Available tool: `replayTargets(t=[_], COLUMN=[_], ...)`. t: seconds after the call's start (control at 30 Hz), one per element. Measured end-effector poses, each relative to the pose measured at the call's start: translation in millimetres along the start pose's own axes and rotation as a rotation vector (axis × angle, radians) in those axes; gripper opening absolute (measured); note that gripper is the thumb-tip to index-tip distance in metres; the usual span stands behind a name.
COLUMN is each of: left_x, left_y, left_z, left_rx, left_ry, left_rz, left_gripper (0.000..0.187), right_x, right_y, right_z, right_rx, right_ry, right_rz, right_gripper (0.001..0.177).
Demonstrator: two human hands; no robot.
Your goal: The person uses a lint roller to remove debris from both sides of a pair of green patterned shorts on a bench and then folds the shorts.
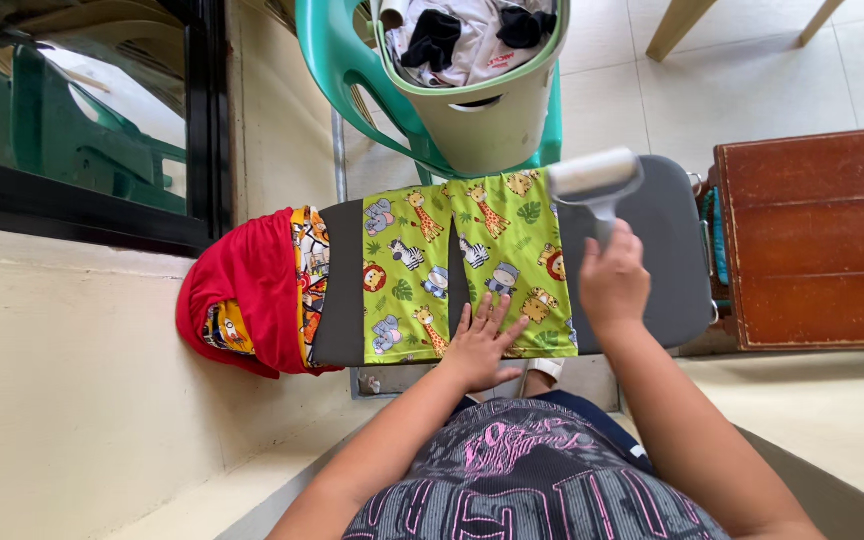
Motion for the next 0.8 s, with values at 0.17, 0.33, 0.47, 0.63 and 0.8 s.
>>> replayTargets(t=[0.17, 0.33, 0.47, 0.63, 0.8], left_x=[-11.9, 10.8, 82.6, 167.0, 148.7], left_y=[-15.8, -70.8, -125.0, -99.8, -57.0], left_z=[4.1, 67.1, 107.6, 60.9, 16.9], left_rx=[-0.118, -0.493, -0.458, -0.056, 0.218], left_ry=[0.142, -0.037, -0.004, 0.197, 0.160], left_rz=[0.019, -0.390, -0.711, -0.232, 0.073], left_gripper=[0.072, 0.018, 0.014, 0.049, 0.082], right_x=[24.8, -14.5, -79.7, -144.6, -182.9], right_y=[56.3, 91.9, 58.3, 15.9, -40.0], right_z=[94.4, 97.8, 85.9, 83.9, 68.3], right_rx=[-0.056, -0.224, -0.256, -0.280, -0.359], right_ry=[-0.157, -0.102, -0.049, 0.161, 0.366], right_rz=[0.150, 0.353, 0.423, 0.576, 0.877], right_gripper=[0.056, 0.057, 0.055, 0.055, 0.030])
Point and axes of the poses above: each hand's wrist, its own x-axis towards the middle knuckle, its own y-axis out of the palm, z = x × y, the point moved 7 cm from there along x, towards the middle knuckle, and after that the axes turned 8 degrees about -y, right-handed, at the moved point
